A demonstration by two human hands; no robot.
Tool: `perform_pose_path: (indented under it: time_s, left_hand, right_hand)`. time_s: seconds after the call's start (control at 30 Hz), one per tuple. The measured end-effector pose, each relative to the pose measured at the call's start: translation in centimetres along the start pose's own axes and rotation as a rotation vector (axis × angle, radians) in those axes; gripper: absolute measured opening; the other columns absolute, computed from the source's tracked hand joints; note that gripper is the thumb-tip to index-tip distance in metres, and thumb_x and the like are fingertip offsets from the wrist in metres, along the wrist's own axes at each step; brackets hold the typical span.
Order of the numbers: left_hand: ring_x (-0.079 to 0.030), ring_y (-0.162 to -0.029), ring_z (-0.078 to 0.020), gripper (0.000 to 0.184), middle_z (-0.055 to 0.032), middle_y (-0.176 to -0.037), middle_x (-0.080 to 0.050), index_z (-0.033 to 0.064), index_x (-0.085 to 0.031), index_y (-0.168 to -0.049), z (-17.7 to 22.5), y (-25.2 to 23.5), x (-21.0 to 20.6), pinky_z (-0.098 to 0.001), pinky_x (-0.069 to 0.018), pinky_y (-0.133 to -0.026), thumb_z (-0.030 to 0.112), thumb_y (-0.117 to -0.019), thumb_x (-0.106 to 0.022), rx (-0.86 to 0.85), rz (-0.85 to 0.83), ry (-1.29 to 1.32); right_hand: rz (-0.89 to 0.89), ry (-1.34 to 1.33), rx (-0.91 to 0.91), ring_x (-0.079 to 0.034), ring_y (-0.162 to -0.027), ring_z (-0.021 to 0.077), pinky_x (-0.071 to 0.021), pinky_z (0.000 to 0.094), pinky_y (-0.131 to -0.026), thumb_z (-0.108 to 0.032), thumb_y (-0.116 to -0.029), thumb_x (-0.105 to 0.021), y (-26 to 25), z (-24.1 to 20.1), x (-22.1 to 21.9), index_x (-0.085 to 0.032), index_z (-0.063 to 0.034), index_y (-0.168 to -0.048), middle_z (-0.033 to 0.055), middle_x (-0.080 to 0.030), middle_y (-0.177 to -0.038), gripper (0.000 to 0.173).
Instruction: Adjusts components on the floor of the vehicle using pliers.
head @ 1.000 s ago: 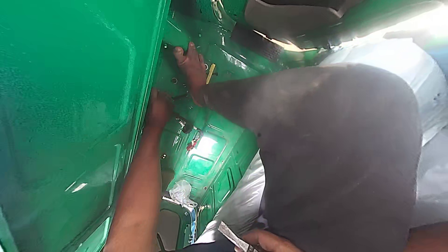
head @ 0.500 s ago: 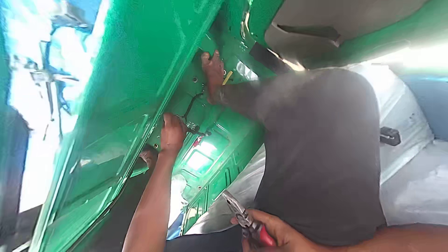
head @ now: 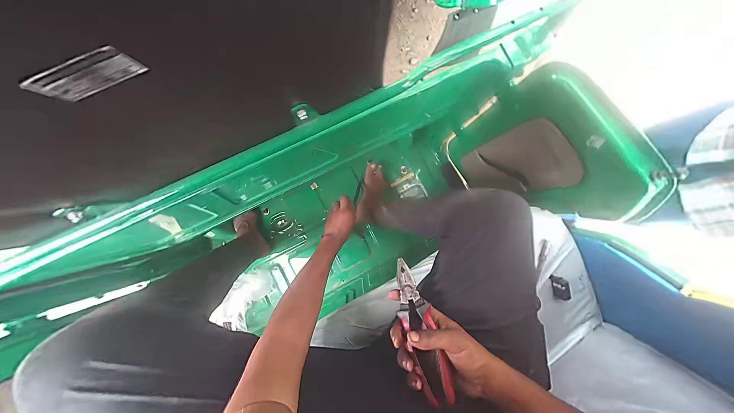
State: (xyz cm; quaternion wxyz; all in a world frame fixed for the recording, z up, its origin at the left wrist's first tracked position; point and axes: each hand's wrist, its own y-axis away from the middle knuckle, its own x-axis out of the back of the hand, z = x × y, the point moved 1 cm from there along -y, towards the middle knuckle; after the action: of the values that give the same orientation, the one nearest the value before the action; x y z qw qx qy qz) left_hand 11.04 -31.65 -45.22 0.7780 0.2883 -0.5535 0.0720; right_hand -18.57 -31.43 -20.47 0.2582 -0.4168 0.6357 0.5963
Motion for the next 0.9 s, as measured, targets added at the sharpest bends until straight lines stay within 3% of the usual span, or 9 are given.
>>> perform_pose_path:
  time_s: [0.13, 0.33, 0.43, 0.53, 0.57, 0.63, 0.67, 0.8, 0.9]
  left_hand:
    - [-0.058, -0.120, -0.0455, 0.036, -0.0275, -0.139, -0.048, -0.0113, -0.058, -0.127, -1.9, 0.2, 0.1, -0.0539, -0.0571, -0.094, 0.001, -0.0934, -0.065, 0.013, 0.019, -0.054]
    - [-0.060, -0.117, -0.0437, 0.026, -0.0239, -0.138, -0.051, -0.0070, -0.062, -0.122, -5.2, -0.2, -1.4, -0.0544, -0.0576, -0.093, 0.007, -0.1012, -0.056, 0.090, 0.101, 0.097]
    - [-0.061, -0.120, -0.0420, 0.023, -0.0242, -0.139, -0.053, -0.0041, -0.066, -0.118, -6.6, -0.2, -1.6, -0.0547, -0.0553, -0.098, 0.008, -0.1021, -0.055, 0.119, 0.149, 0.290]
    - [-0.069, -0.107, -0.0359, 0.030, -0.0212, -0.125, -0.065, -0.0018, -0.064, -0.124, -8.1, 0.6, -0.6, -0.0552, -0.0571, -0.093, 0.005, -0.0960, -0.058, 0.203, 0.186, 0.598]
    - [-0.073, -0.096, -0.0333, 0.036, -0.0186, -0.115, -0.071, -0.0008, -0.058, -0.128, -8.5, 1.0, -0.5, -0.0553, -0.0597, -0.086, 0.004, -0.0931, -0.060, 0.246, 0.202, 0.695]
    - [-0.075, -0.095, -0.0259, 0.051, -0.0122, -0.118, -0.073, 0.0033, -0.043, -0.137, -9.4, 1.2, -0.2, -0.0492, -0.0613, -0.085, 0.001, -0.0904, -0.063, 0.298, 0.207, 0.908]
    - [-0.075, -0.097, -0.0245, 0.055, -0.0121, -0.118, -0.073, 0.0038, -0.041, -0.141, -9.8, 1.2, -0.1, -0.0471, -0.0613, -0.087, 0.000, -0.0908, -0.063, 0.296, 0.213, 1.011]
    - [-0.073, -0.099, -0.0217, 0.037, -0.0128, -0.116, -0.073, 0.0030, -0.059, -0.137, -10.6, 0.6, -0.7, -0.0449, -0.0597, -0.092, 0.013, -0.1016, -0.059, 0.241, 0.171, 1.104]
    - [-0.073, -0.098, -0.0209, 0.030, -0.0123, -0.113, -0.073, 0.0061, -0.066, -0.131, -10.7, -0.3, -1.4, -0.0444, -0.0591, -0.092, 0.013, -0.1031, -0.056, 0.242, 0.138, 1.144]
  right_hand:
    - [0.002, 0.047, -0.032, -0.067, -0.077, 0.0275, -0.0600, 0.0441, -0.065, -0.010, -0.0987, -0.061, -1.1, -0.3, -0.6, -0.034, -0.0202, -0.157, 0.0178, -0.064, -0.104, 0.066]
    - [0.072, 0.064, -0.071, -0.067, -0.077, 0.0285, -0.0602, 0.0449, -0.066, -0.011, -0.0982, -0.062, -1.3, -0.2, -0.6, -0.032, -0.0209, -0.158, 0.0186, -0.063, -0.105, 0.067]
    - [0.059, 0.107, -0.062, -0.068, -0.076, 0.0297, -0.0609, 0.0446, -0.064, -0.010, -0.0982, -0.062, -1.9, 0.0, -1.1, -0.030, -0.0175, -0.158, 0.0202, -0.063, -0.105, 0.068]
    - [0.086, 0.215, -0.066, -0.069, -0.073, 0.0277, -0.0617, 0.0416, -0.061, -0.011, -0.0977, -0.064, -3.2, -1.6, -2.5, -0.034, -0.0105, -0.153, 0.0194, -0.067, -0.105, 0.063]
    - [0.099, 0.270, -0.064, -0.070, -0.071, 0.0267, -0.0622, 0.0410, -0.060, -0.011, -0.0973, -0.064, -3.9, -2.6, -3.2, -0.037, -0.0078, -0.151, 0.0188, -0.068, -0.105, 0.060]
    - [0.119, 0.452, -0.056, -0.071, -0.071, 0.0258, -0.0633, 0.0402, -0.060, -0.009, -0.0968, -0.064, -6.0, -5.5, -4.8, -0.045, -0.0027, -0.143, 0.0177, -0.069, -0.105, 0.051]
    - [0.146, 0.579, -0.062, -0.071, -0.071, 0.0258, -0.0639, 0.0397, -0.060, -0.008, -0.0976, -0.063, -7.3, -7.1, -5.6, -0.047, -0.0024, -0.142, 0.0174, -0.070, -0.106, 0.047]
    - [0.339, 1.122, -0.131, -0.073, -0.069, 0.0276, -0.0649, 0.0397, -0.062, -0.011, -0.1018, -0.064, -14.7, -12.2, -6.9, -0.052, -0.0046, -0.133, 0.0176, -0.070, -0.099, 0.034]
    - [0.450, 1.284, -0.266, -0.068, -0.068, 0.0210, -0.0624, 0.0365, -0.063, -0.022, -0.1019, -0.066, -20.4, -14.2, -4.9, -0.050, -0.0042, -0.132, 0.0126, -0.065, -0.092, 0.039]
